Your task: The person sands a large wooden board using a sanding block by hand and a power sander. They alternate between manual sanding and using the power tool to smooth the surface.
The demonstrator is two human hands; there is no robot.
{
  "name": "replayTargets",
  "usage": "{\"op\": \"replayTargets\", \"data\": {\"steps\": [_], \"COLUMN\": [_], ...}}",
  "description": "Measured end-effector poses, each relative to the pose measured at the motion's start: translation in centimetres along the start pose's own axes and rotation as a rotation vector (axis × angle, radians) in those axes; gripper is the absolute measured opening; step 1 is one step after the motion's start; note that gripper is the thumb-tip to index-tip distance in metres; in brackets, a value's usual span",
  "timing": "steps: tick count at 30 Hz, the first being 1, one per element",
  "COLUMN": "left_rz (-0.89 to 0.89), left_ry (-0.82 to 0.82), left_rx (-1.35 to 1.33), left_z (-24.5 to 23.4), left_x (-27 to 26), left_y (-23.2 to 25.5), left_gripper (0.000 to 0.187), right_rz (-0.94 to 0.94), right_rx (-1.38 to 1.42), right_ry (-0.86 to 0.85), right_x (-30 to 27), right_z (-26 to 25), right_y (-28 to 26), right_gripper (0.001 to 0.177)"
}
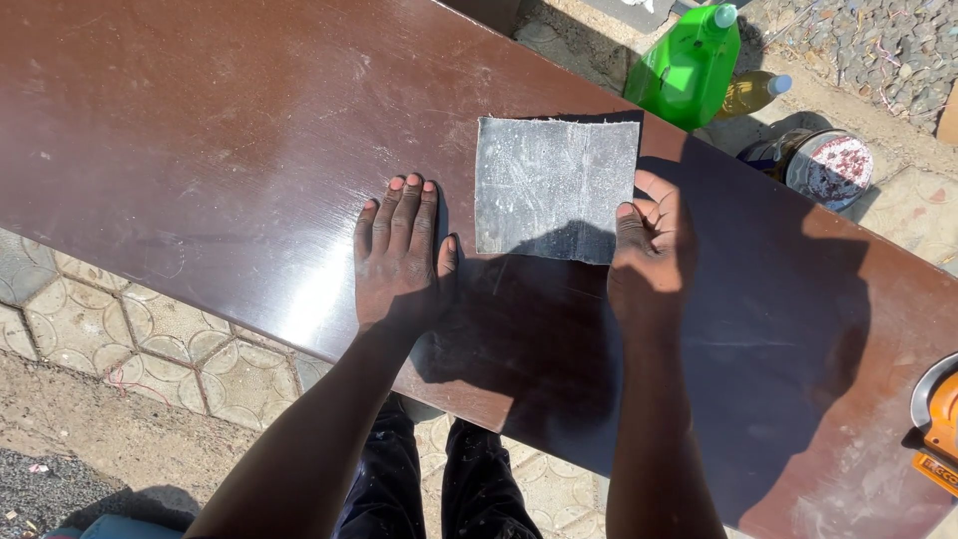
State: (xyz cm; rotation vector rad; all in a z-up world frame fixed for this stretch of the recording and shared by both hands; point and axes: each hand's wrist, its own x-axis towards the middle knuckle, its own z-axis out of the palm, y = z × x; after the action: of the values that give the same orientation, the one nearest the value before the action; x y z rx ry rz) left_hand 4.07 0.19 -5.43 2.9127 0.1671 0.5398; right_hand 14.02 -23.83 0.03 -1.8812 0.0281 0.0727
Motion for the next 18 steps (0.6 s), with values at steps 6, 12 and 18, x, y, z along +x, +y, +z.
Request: {"op": "replayTargets", "data": {"steps": [6,12,18], "left_rz": [-0.064,-0.105,-0.118], "left_ry": [-0.122,-0.236,-0.288], "left_rx": [-0.061,-0.073,-0.068], "left_z": [-0.9,-1.1,-1.2], "left_x": [-0.1,0.0,0.0], "left_y": [0.4,0.4,0.4], "left_gripper": [0.057,0.059,0.06], "right_rz": [-0.135,0.02,0.009], "right_rx": [-0.519,-0.711,-0.707], "right_ry": [0.287,0.109,0.224], "right_x": [0.2,0.3,-0.3], "right_z": [-1.7,-0.8,-2.2], "right_y": [-0.5,3.8,2.3], "right_gripper": [0.033,0.03,0.057]}}
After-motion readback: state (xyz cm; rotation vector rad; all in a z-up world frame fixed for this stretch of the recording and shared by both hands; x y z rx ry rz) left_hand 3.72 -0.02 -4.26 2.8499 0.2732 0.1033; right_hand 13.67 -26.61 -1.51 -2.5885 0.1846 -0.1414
